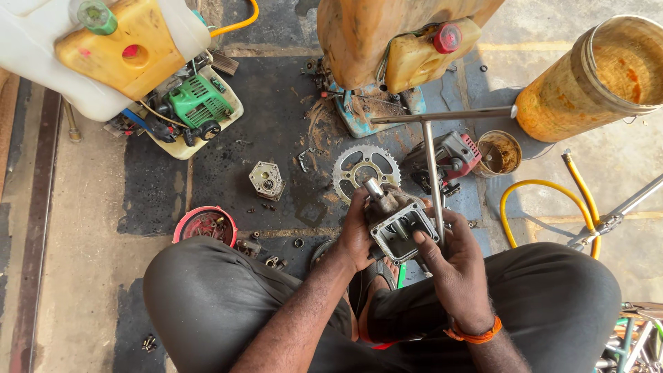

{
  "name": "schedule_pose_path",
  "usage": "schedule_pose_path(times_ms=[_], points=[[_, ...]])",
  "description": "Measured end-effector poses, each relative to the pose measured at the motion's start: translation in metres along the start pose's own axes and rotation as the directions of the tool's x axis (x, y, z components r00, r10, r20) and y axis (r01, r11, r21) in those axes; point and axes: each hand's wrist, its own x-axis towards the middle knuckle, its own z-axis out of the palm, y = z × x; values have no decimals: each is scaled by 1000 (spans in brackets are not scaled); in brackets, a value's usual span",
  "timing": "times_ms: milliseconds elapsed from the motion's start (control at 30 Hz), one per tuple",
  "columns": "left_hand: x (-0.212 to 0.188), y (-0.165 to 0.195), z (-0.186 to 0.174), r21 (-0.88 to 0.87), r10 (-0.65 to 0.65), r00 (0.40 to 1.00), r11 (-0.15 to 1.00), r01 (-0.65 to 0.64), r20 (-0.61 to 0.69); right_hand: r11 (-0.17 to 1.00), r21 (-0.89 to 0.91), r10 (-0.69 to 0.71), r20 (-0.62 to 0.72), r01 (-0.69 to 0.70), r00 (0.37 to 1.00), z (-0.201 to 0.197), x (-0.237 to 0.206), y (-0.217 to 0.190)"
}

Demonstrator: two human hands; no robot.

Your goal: The person sits on the floor and disassembles a small engine cylinder head. They use a wrench to loosen bolts, remove the cylinder head, and then use a metal rod to push out the piston pin and separate the piston from the connecting rod.

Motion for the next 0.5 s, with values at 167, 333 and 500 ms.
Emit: schedule_pose_path(times_ms=[167,333,500], points=[[1,2,8,19,1,998,1000,0,-71,998,38,-43,15,43,999,-5,-3,6],[5,3,9,21,-18,998,1000,19,-56,995,6,-95,64,95,993,-11,-5,7],[9,-2,9,91,-17,995,995,26,-103,997,-5,-79,78,79,994,-18,-5,6]])
